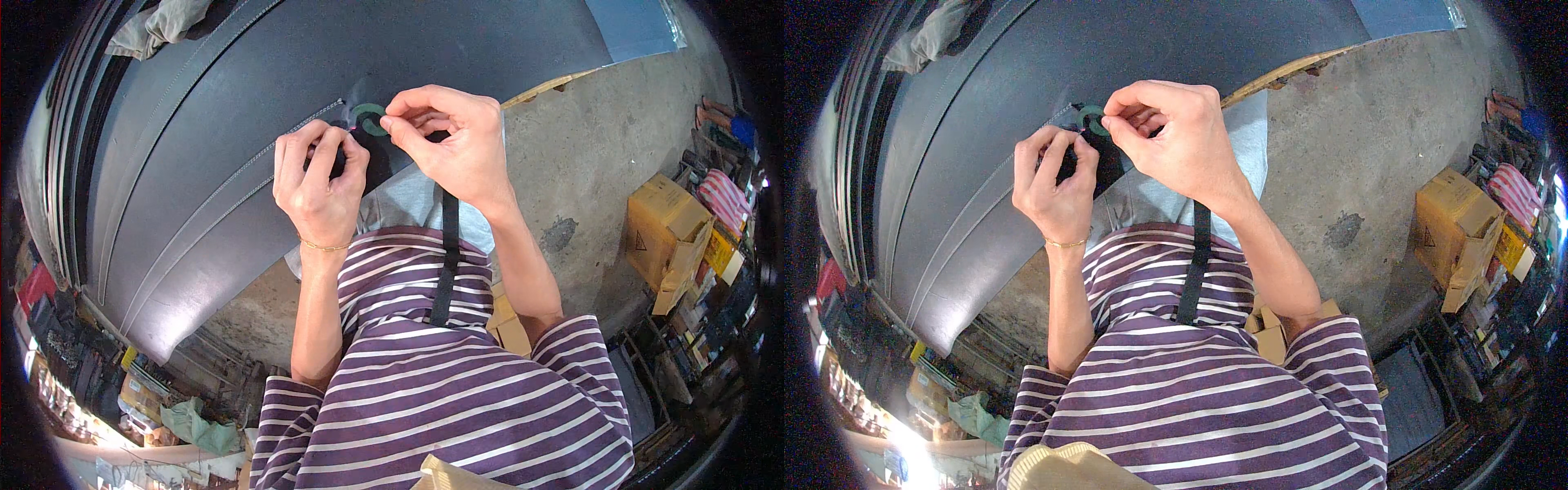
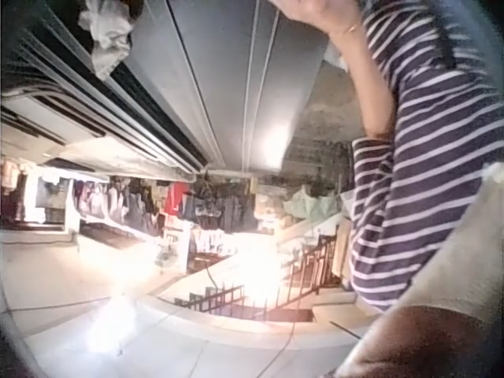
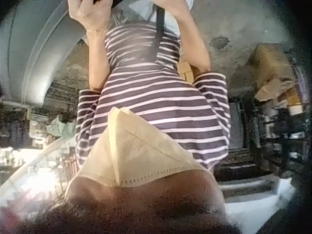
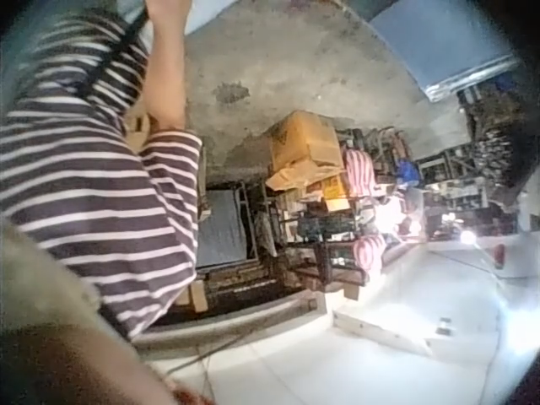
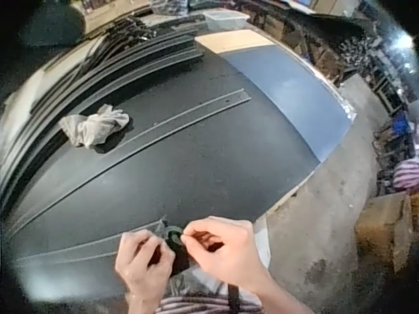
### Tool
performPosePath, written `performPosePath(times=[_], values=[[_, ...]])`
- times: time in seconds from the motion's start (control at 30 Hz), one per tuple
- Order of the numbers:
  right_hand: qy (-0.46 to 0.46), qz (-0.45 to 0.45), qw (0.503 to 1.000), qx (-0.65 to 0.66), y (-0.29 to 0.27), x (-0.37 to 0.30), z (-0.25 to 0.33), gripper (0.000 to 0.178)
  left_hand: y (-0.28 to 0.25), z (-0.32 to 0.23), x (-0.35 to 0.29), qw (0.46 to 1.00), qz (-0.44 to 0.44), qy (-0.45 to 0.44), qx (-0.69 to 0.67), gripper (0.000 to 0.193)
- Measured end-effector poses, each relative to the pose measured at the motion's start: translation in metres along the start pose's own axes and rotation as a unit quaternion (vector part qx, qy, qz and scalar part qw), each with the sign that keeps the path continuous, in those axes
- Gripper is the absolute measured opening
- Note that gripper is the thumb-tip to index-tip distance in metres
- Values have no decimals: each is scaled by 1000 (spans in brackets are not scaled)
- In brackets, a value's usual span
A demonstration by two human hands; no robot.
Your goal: Applying edge paint to the sides of leather belts using a small applicator and wiping excess with a cloth.
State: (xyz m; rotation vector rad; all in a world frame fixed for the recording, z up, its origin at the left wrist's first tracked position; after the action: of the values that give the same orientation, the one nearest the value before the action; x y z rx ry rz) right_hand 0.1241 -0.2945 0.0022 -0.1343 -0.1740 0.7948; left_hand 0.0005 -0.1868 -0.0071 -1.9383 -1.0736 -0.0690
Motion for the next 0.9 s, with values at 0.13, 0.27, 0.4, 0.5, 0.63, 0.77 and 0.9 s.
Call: performPosePath(times=[0.13, 0.27, 0.4, 0.5, 0.63, 0.77, 0.9], values=[[-8, 7, 1000, -10, 0, 1, -1, 10, 0, 1, 0, 1000, -2, 3, 0, 19], [-3, 4, 1000, -5, 2, 1, 1, 10, 0, 1, 1, 1000, -4, 7, 0, 19], [-10, -6, 1000, -10, 3, 2, 1, 8, 0, 2, 0, 1000, -1, 11, 6, 19], [-11, -5, 1000, -11, 3, 3, 1, 8, 0, 1, 1, 1000, -3, 12, 5, 18], [-8, -17, 1000, 2, 3, 2, 0, 7, -1, 0, 1, 1000, 0, 4, 3, 19], [5, -33, 999, 28, 2, 0, -4, 7, 0, 1, -1, 1000, -10, -1, 6, 18], [17, -35, 998, 56, 1, -1, -11, 12, -4, 1, -1, 999, 6, -43, -7, 17]])
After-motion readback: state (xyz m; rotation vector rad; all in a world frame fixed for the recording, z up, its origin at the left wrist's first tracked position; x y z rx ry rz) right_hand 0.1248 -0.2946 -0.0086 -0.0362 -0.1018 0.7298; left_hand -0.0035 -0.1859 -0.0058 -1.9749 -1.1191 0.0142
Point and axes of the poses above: each hand's wrist, its own x-axis towards the middle knuckle, its own y-axis out of the palm, z = x × y, the point moved 1 cm from there along x, towards the middle knuckle, and after that the axes turned 5 degrees about -y, right-handed, at the moved point
